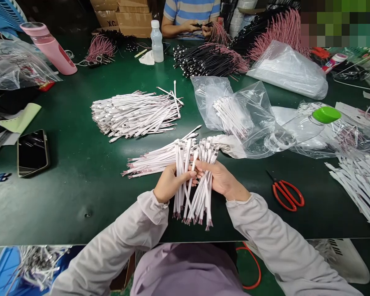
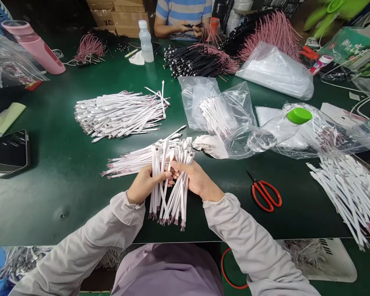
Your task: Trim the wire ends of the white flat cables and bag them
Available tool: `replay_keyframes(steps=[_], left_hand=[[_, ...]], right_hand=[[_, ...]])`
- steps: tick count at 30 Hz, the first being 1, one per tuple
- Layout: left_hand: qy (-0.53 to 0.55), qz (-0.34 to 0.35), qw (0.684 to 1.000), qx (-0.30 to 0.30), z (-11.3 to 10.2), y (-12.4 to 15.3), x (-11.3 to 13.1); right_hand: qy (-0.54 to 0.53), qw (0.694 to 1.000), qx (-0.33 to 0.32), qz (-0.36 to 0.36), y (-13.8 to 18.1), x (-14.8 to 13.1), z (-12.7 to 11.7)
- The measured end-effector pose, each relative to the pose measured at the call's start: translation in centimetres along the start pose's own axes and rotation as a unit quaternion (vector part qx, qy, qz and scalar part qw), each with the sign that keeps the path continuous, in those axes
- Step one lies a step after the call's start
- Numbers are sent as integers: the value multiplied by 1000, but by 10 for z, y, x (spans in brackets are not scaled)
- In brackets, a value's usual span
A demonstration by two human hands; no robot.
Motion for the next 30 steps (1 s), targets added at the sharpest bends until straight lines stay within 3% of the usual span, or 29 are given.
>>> replay_keyframes(steps=[2,6,11,15,19,25,30], left_hand=[[-11,10,1000,19,-1,0,2],[11,17,996,83,-7,1,4],[34,0,999,27,-2,1,4],[31,17,999,-9,2,0,5],[-59,36,998,-15,2,0,5],[-317,107,941,43,-6,3,17],[-309,88,947,-21,-14,1,18]], right_hand=[[17,1000,-6,12,0,2,0],[14,998,47,-36,-1,-4,-9],[-32,997,43,-47,-4,-7,-8],[-29,999,17,-8,-2,-3,0],[7,1000,-6,-9,0,-2,2],[15,989,92,-119,-2,-11,-11],[18,987,99,-128,-1,-13,-12]])
Point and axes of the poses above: each hand's wrist, its own y-axis away from the middle knuckle, its own z-axis out of the palm, x = y × z, the point moved 5 cm from there along -y, towards the middle knuckle, and after that the axes turned 13 degrees about -y, right-handed, at the moved point
